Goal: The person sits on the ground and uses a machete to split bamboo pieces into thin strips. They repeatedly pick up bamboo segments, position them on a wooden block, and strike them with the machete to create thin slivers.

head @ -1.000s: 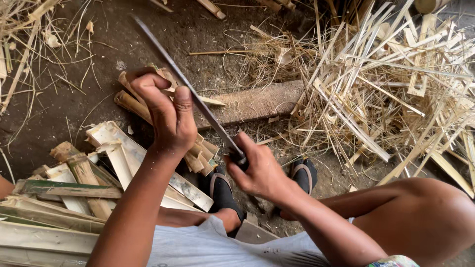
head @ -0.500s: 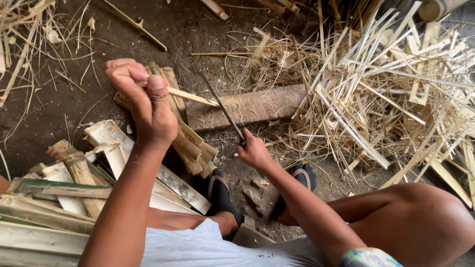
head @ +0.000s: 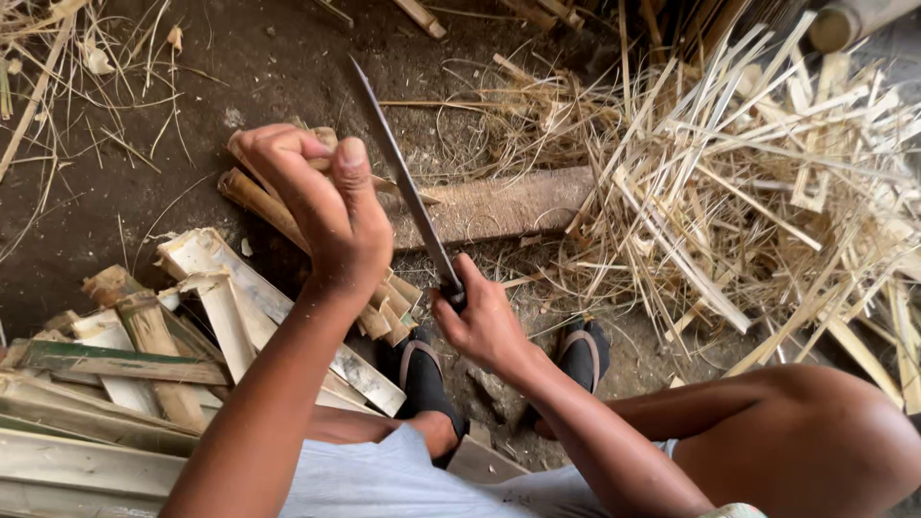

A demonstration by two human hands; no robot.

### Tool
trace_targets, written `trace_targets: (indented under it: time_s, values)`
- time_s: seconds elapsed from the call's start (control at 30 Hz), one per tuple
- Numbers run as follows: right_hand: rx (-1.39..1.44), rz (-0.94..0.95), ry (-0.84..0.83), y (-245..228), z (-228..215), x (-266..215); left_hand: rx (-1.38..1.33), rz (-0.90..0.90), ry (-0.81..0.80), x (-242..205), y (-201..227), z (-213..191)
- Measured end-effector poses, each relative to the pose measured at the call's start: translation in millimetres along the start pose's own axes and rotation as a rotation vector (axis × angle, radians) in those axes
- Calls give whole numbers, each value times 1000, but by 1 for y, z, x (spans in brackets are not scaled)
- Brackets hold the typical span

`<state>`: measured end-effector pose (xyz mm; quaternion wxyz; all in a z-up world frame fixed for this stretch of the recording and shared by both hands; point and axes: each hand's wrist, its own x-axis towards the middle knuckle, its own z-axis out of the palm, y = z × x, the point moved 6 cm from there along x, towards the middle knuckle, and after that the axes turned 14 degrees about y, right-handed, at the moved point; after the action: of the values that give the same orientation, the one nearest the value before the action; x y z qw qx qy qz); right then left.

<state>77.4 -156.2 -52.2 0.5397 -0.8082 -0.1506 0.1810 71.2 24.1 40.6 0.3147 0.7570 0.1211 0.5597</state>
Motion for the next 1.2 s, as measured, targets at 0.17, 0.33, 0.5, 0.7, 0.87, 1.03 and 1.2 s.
trace_targets:
  time_s: [0.17, 0.33, 0.5, 0.7, 0.87, 1.03, 1.2]
  values:
    - [-104, -79, 19, 31, 1, 8, 102, 39, 2, 5, -3, -7]
    - [-42, -2, 7, 115, 41, 29, -75, -152, 45, 12, -28, -3]
    - [-370, -36, 55, 215, 45, 75, -221, -200, 48, 15, -26, -6]
    - [-211, 398, -89, 245, 56, 44, -484, -390, 74, 10, -19, -9]
    - [-294, 270, -46, 239, 25, 51, -659, -1152, 383, -19, -94, -23]
    - [-218, 232, 42, 256, 16, 40, -259, -1792, -871, -172, -66, 56]
    - [-321, 213, 454, 290, -6, 28, -202, -1366, -621, -145, -80, 76]
